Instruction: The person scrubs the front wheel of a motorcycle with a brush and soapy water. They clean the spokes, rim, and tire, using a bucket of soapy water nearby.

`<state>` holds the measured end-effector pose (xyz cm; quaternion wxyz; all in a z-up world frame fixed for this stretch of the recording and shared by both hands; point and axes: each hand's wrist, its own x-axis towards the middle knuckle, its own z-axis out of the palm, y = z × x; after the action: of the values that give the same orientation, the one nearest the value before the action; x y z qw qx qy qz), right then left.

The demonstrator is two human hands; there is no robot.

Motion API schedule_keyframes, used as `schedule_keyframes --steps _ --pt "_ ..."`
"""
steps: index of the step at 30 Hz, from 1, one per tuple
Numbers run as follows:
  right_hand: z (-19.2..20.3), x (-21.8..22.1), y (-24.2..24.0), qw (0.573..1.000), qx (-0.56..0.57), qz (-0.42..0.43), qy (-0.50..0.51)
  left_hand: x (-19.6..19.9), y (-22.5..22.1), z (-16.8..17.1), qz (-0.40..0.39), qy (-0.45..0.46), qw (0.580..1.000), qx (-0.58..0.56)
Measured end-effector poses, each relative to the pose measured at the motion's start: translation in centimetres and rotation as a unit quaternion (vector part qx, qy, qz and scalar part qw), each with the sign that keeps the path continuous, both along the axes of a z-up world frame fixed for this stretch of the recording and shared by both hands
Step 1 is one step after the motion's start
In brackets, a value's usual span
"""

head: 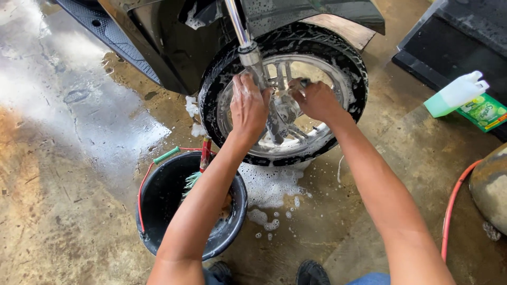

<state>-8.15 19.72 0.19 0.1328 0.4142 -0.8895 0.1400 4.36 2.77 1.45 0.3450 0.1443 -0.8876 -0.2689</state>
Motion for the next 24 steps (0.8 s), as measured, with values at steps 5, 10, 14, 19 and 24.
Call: schedule_keyframes --steps 5,10,14,19,24 --pt "1.2 -0.6 0.5 0.978 -0.109 0.107 -0.145 -1.0 0.2 -0.8 -0.104 -0.016 0.975 -0.198" --pt "1.7 0.5 1.6 0.953 -0.147 0.153 -0.215 -2.1 0.6 -3.6 -0.141 -0.048 0.972 -0.182" --pt "0.3 0.8 2.5 0.963 -0.152 0.155 -0.16 -4.9 0.1 -6.9 -0.147 -0.043 0.97 -0.189" --pt "0.9 0.8 2.6 0.942 -0.256 0.121 -0.181 -4.8 -0.3 -5.8 -0.155 0.034 0.968 -0.192" --pt "0.2 -3.1 5.7 0.918 -0.39 -0.025 0.063 -2.9 -1.0 -2.8 -0.14 0.082 0.952 -0.26"
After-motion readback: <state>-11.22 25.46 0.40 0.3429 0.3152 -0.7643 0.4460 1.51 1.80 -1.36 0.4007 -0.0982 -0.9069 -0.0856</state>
